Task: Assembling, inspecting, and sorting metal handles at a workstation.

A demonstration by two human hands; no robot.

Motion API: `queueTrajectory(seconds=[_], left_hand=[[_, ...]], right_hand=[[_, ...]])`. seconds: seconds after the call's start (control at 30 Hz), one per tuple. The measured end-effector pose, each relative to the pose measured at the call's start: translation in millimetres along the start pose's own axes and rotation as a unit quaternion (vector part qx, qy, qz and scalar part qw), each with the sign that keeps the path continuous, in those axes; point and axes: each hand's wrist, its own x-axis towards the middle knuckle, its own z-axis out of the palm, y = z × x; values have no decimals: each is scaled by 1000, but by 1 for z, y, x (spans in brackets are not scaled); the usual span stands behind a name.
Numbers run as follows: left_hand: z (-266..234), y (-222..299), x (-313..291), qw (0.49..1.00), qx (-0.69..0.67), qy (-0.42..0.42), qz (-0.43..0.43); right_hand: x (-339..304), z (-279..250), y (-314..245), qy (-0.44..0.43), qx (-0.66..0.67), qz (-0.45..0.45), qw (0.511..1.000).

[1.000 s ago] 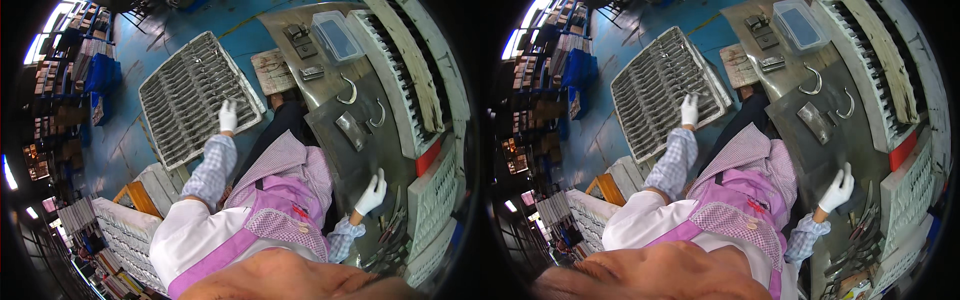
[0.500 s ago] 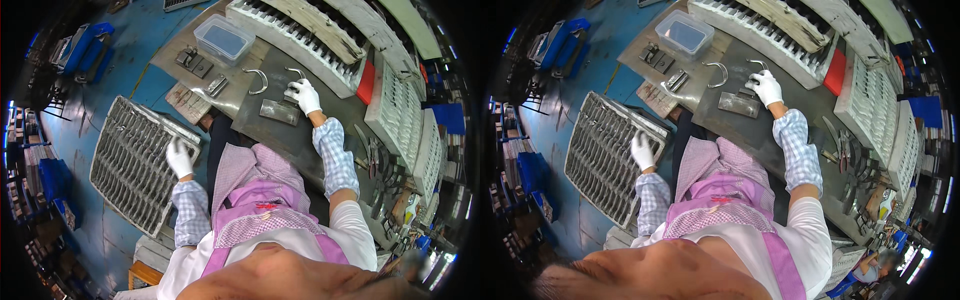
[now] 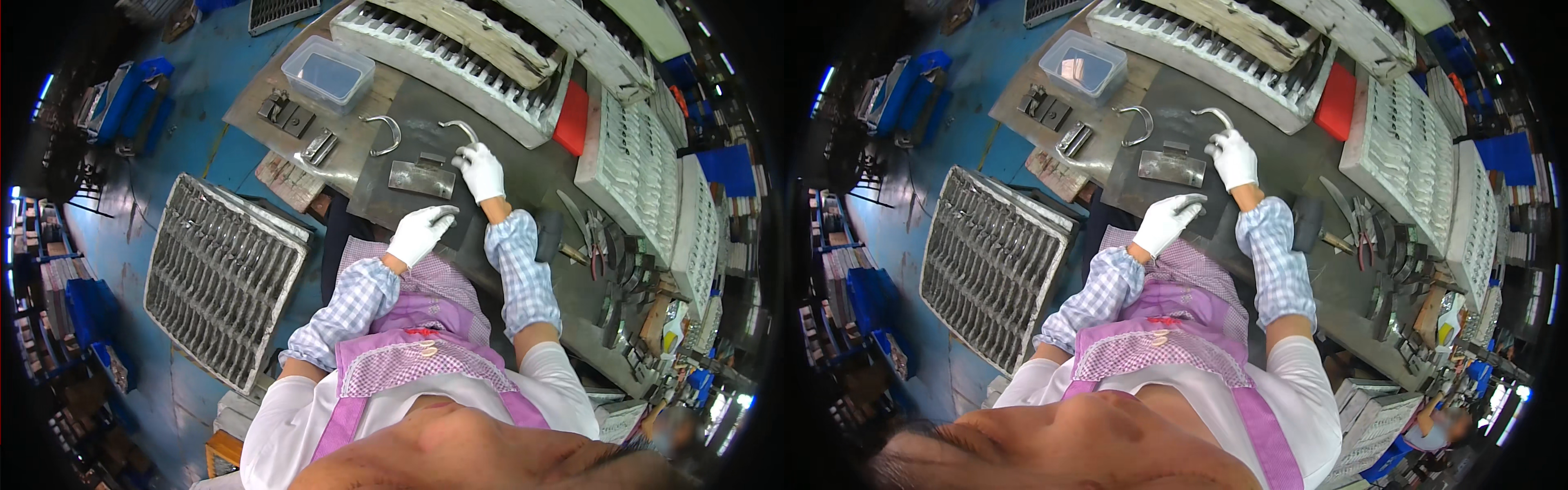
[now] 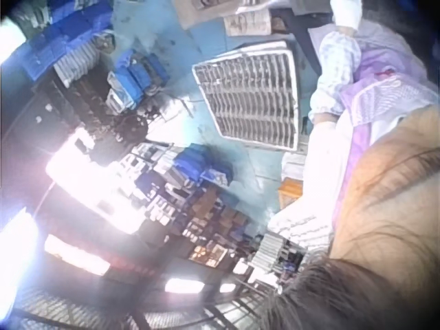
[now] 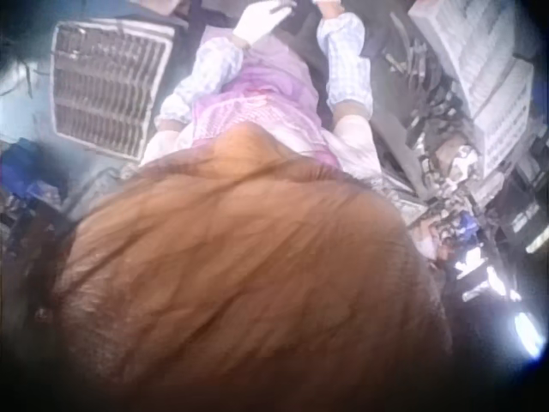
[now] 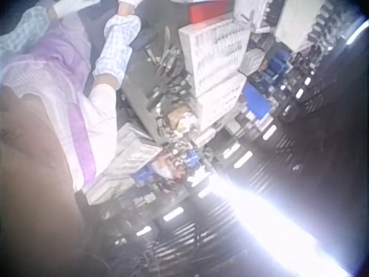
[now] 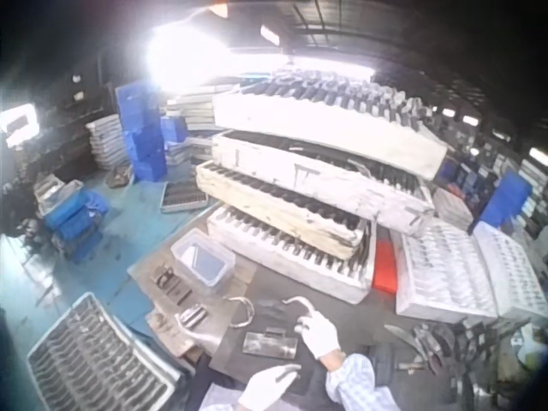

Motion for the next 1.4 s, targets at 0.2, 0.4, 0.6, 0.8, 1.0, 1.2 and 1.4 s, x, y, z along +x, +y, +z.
queueTrajectory(seconds=[0.2, 0.4, 0.6, 0.8, 1.0, 1.2, 1.4], left_hand=[[-12, 2, -5, 975, -136, -9, -177], [-47, 35, 2, 822, -459, -100, -322], [-59, 12, -20, 967, -99, -49, -229], [-75, 0, -15, 982, 169, 78, -9], [-81, -27, 29, 959, 144, 236, 64], [-57, -33, 40, 934, 176, 309, -26], [-59, -40, 46, 941, 182, 273, -78]], right_hand=[[-23, -34, 9, 123, 350, 192, 909], [-114, -93, -53, 96, 141, -134, 976], [-116, -70, -63, 6, 386, 56, 921], [-93, -30, -86, -134, 452, 137, 871], [-61, -11, -91, 53, 364, 138, 919], [-62, -12, -67, 109, 450, 183, 867], [-72, 22, -46, 174, 295, 93, 935]])
